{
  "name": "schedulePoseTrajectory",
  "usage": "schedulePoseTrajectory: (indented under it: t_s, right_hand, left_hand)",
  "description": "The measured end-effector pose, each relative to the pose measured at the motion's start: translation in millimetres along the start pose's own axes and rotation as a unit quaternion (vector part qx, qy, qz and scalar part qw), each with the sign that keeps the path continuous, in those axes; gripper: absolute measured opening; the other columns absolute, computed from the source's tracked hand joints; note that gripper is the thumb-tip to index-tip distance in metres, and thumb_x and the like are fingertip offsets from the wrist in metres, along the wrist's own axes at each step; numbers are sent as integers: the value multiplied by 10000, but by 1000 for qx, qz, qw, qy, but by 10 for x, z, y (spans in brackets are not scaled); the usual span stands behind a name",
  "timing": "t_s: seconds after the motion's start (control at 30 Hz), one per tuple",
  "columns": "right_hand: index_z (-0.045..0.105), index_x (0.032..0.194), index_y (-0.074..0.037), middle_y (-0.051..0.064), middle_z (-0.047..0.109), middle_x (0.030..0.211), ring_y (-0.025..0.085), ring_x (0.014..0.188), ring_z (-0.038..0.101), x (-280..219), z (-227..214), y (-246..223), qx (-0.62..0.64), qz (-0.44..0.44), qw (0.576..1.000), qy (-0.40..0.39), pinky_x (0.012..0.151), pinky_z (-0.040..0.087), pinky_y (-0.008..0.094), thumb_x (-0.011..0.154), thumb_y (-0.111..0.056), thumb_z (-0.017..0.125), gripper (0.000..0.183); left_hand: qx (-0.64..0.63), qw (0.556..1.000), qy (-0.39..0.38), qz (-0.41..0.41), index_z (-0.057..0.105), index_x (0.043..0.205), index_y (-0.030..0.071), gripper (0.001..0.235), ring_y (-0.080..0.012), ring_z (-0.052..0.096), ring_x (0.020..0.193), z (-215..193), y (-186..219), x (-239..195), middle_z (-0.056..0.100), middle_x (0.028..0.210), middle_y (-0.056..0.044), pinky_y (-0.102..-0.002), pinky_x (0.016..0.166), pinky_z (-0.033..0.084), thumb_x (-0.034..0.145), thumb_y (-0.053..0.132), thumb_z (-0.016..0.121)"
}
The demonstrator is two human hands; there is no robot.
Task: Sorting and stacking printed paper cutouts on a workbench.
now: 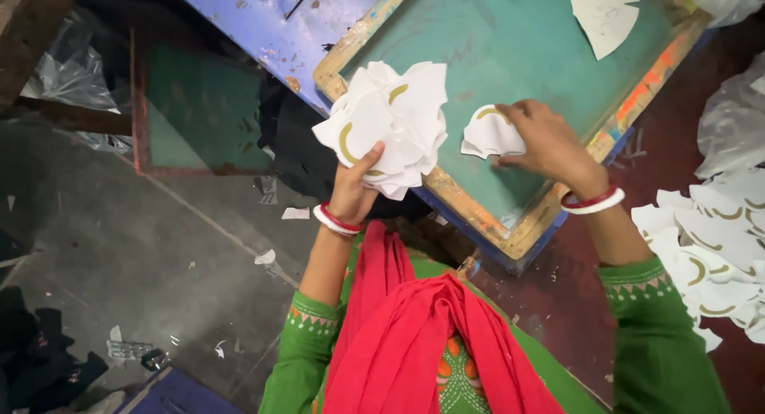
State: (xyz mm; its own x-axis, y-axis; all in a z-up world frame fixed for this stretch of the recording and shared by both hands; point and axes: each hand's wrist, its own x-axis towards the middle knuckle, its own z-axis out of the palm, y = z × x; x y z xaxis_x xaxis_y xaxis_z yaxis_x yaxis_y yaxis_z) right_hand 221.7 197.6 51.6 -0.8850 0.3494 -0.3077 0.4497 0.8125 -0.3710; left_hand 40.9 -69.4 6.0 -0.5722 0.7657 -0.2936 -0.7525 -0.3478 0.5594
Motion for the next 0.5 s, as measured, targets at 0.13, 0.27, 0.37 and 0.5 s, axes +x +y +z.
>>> schedulePoseTrajectory:
  t_s: [0.13,0.27,0.37,0.5]
  right_hand:
    - [549,1468,-59,238,558,1395,411,1245,546,-40,-223,-194,34,-68,990,115,1042,457,493,849,-264,837,713]
    - [627,1378,-145,74,651,1376,270,1275,641,-14,-446,-769,234,-92,948,194,1085,522,417,998,-136,671,383]
    - [617,1389,-84,112,619,1393,311,1309,573,90,-560,-1063,149,-229,947,167,1091,453,454,866,-107,758,542]
    - [670,1303,-111,121,628,1246,305,1235,543,159,-602,-1160,-12,-269,951,153,1073,395,464,774,-155,834,555]
  left_hand:
    - [7,1000,-11,-25,440,1491,-16,564,-278,633,1251,8,-113,167,608,1389,-145,-422,1066,530,983,50,678]
    - [55,994,-74,-64,433,1516,-18,576,-263,623,1261,-13,-265,285,601,1410,-145,-403,1070,521,1007,96,678]
    - [25,987,-120,-99,395,1551,8,598,-255,603,1297,-7,-329,350,584,1443,-138,-401,1092,511,1058,281,593]
    - [8,980,-165,-115,339,1598,34,783,-245,568,1363,88,-304,427,551,1504,-122,-406,1144,486,1077,616,398]
